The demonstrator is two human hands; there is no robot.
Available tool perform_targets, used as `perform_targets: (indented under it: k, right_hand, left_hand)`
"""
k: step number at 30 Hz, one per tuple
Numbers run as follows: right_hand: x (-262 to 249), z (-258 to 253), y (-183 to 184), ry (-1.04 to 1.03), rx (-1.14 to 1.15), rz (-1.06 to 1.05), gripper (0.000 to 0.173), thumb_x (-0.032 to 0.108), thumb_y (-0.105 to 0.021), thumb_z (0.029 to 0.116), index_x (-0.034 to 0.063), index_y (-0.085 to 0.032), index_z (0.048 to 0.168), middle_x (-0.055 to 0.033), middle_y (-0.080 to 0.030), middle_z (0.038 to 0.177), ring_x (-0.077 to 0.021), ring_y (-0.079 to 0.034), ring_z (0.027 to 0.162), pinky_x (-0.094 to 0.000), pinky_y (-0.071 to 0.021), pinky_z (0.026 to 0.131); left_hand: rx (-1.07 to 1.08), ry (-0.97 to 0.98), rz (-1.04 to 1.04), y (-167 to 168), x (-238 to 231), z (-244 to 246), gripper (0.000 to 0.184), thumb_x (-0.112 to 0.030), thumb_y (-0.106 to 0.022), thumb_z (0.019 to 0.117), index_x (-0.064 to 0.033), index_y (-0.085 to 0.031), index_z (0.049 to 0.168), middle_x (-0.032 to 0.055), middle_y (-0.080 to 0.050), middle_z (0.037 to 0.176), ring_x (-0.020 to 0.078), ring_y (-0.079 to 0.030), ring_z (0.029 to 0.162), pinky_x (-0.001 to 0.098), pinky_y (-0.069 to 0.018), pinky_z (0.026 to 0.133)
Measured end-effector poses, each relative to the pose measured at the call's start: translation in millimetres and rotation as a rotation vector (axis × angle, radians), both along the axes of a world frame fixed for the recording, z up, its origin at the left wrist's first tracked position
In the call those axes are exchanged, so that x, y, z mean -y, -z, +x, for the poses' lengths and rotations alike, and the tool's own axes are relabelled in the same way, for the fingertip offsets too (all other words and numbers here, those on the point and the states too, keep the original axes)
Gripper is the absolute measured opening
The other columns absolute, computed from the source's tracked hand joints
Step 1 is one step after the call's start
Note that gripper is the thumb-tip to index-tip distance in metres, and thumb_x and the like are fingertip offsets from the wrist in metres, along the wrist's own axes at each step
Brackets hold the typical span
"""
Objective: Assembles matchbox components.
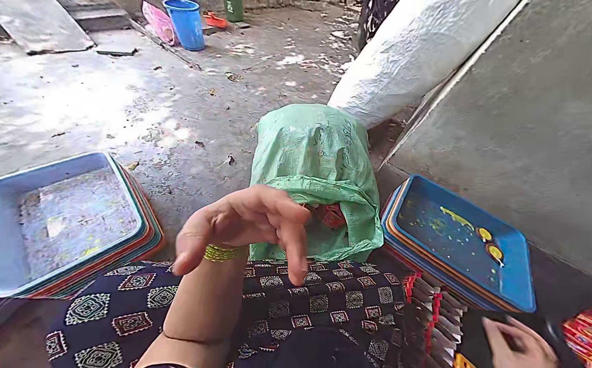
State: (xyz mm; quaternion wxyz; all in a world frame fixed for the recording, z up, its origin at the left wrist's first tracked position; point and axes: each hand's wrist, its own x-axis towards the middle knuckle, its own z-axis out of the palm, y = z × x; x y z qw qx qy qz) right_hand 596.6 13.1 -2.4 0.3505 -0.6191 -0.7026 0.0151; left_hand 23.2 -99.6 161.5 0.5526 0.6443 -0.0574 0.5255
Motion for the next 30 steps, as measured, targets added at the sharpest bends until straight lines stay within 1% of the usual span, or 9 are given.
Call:
perform_targets:
  k: [2,4,8,10,13,17,22,27,30]
  right_hand:
    - [-36,-88,-5,-0.292,-0.008,-0.034,0.032,0.028,-0.075,0.0912,-0.0043,-0.07,0.092,-0.0271,-0.066,0.125,-0.0375,-0.064,0.118,-0.0517,-0.0533,0.098]
    - [-62,-182,3,-0.556,0.006,-0.176,0.025,0.025,-0.077,0.0883,0.0013,-0.07,0.091,-0.0196,-0.067,0.127,-0.031,-0.065,0.118,-0.0489,-0.0556,0.098]
    - [-96,-350,41,-0.875,0.186,-0.664,0.033,0.027,-0.076,0.0901,0.0068,-0.072,0.115,-0.0114,-0.067,0.13,-0.0222,-0.064,0.12,-0.0426,-0.0543,0.102]
    - [-108,-418,73,-0.886,0.267,-0.825,0.049,0.032,-0.076,0.0901,0.0052,-0.065,0.129,-0.0157,-0.065,0.131,-0.0272,-0.063,0.12,-0.0459,-0.0513,0.105]
    - [-114,-488,114,-0.785,0.32,-0.91,0.074,0.035,-0.077,0.0899,0.0025,-0.047,0.149,-0.021,-0.053,0.149,-0.032,-0.05,0.14,-0.0486,-0.039,0.119]
    - [-110,-522,146,-0.698,0.333,-0.87,0.084,0.033,-0.078,0.0902,-0.0023,-0.037,0.155,-0.0245,-0.042,0.157,-0.0335,-0.04,0.148,-0.0479,-0.0328,0.123]
    - [-119,-510,142,-0.705,0.274,-0.981,0.08,0.023,-0.083,0.0833,-0.0007,-0.044,0.149,-0.0226,-0.06,0.138,-0.0323,-0.058,0.129,-0.0486,-0.0452,0.112]
    - [-140,-469,73,-0.695,0.364,-0.974,0.049,0.023,-0.081,0.08,0.008,-0.069,0.125,-0.0147,-0.071,0.118,-0.0282,-0.067,0.112,-0.0523,-0.0519,0.1]
    - [-140,-439,40,-0.708,0.153,-0.918,0.045,0.019,-0.079,0.0745,0.0111,-0.069,0.117,-0.0075,-0.072,0.108,-0.0191,-0.069,0.099,-0.0437,-0.0574,0.088]
  left_hand:
    - [-0.012,-0.047,-0.075,29,-20,-14,0.07,-0.051,-0.071,0.0884,-0.0152,-0.054,0.146,0.0082,-0.073,0.117,0.0187,-0.072,0.097,0.0323,-0.0611,0.082]
    - [0.005,-0.296,-0.315,55,-41,-23,0.066,-0.038,-0.068,0.0928,-0.011,-0.048,0.149,0.0148,-0.067,0.126,0.0256,-0.07,0.103,0.0407,-0.0609,0.086]
    - [-0.096,-0.851,-0.778,99,-83,-36,0.059,-0.033,-0.059,0.1005,-0.0102,-0.042,0.151,0.0106,-0.058,0.141,0.0262,-0.061,0.123,0.0488,-0.0537,0.1]
    - [-0.091,-0.882,-0.906,120,-99,-49,0.053,-0.032,-0.056,0.1032,-0.0086,-0.045,0.149,0.0118,-0.06,0.14,0.0256,-0.063,0.122,0.0471,-0.0534,0.101]
    - [-0.107,-0.872,-1.044,136,-114,-63,0.052,-0.032,-0.057,0.1044,-0.0065,-0.045,0.147,0.0142,-0.061,0.138,0.0238,-0.065,0.118,0.0424,-0.0537,0.1]
    - [-0.194,-0.886,-1.088,152,-122,-71,0.058,-0.034,-0.06,0.1028,-0.0042,-0.042,0.149,0.0175,-0.057,0.14,0.0261,-0.063,0.119,0.0439,-0.0538,0.098]
    - [-0.273,-0.897,-1.182,169,-133,-69,0.06,-0.035,-0.062,0.1014,-0.0024,-0.044,0.149,0.0197,-0.057,0.139,0.0283,-0.063,0.117,0.0453,-0.0536,0.097]
    - [-0.442,-0.884,-1.177,170,-135,-70,0.055,-0.036,-0.063,0.1013,-0.0017,-0.05,0.143,0.0184,-0.062,0.133,0.0266,-0.064,0.115,0.0451,-0.0523,0.097]
    - [-0.128,-0.835,-1.019,162,-126,-65,0.063,-0.031,-0.068,0.0977,-0.004,-0.043,0.149,0.0154,-0.062,0.134,0.0247,-0.062,0.118,0.0439,-0.0524,0.099]
